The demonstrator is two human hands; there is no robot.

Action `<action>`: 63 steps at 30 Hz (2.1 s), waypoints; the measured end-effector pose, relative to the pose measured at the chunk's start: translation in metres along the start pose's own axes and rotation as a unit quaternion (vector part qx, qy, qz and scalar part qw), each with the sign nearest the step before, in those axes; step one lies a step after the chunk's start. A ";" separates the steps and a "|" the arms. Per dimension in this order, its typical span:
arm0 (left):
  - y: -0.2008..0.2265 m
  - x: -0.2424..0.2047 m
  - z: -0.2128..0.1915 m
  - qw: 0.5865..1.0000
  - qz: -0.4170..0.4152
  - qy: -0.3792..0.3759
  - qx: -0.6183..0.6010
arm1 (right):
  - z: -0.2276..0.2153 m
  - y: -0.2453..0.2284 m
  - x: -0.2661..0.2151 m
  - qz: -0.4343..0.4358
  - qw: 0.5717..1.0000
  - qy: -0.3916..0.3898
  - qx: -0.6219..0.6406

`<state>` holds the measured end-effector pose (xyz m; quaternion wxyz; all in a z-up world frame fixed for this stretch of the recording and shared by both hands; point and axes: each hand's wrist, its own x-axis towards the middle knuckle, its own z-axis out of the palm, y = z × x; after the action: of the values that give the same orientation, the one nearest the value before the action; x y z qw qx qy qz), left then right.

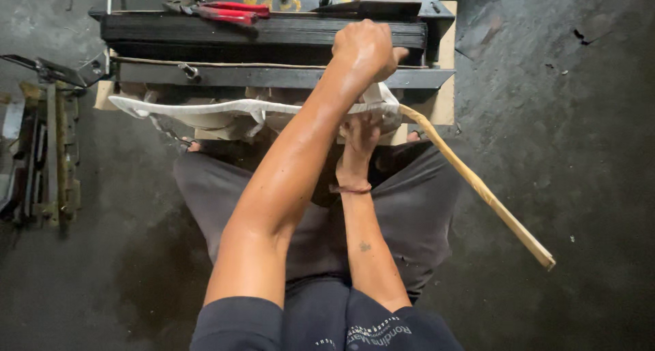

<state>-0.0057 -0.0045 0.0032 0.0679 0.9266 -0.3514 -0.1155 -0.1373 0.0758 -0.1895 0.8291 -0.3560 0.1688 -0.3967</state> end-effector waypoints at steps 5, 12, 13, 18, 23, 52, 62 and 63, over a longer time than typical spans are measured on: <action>-0.005 -0.010 -0.016 0.997 0.012 -0.068 0.021 | 0.010 -0.014 0.004 -0.109 0.962 -0.041 -0.245; -0.042 -0.036 -0.037 0.943 0.043 -0.320 0.084 | 0.032 -0.038 0.005 0.049 0.999 0.000 0.002; -0.045 -0.038 -0.040 0.931 0.047 -0.353 0.084 | 0.033 -0.040 0.006 0.052 0.998 -0.001 0.020; -0.061 -0.045 -0.042 0.935 0.028 -0.352 -0.037 | 0.027 -0.035 -0.003 0.074 0.996 0.041 0.001; -0.070 -0.038 -0.038 0.933 0.004 -0.345 -0.105 | 0.020 -0.034 0.002 0.023 0.997 -0.044 -0.062; 0.017 -0.101 0.024 0.880 0.220 0.335 -0.255 | -0.062 -0.184 0.021 0.083 0.982 0.047 -0.164; 0.062 0.033 0.033 0.925 0.313 0.211 -0.037 | -0.034 -0.160 0.110 0.058 0.948 -0.164 -0.267; 0.066 0.036 0.036 0.918 0.331 0.215 -0.043 | -0.041 -0.147 0.114 0.050 0.965 -0.157 -0.202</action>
<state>-0.0310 -0.0796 -0.0239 0.2163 0.7559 -0.6097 0.1005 -0.1680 -0.0948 -0.1116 0.7749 -0.5650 0.1313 -0.2513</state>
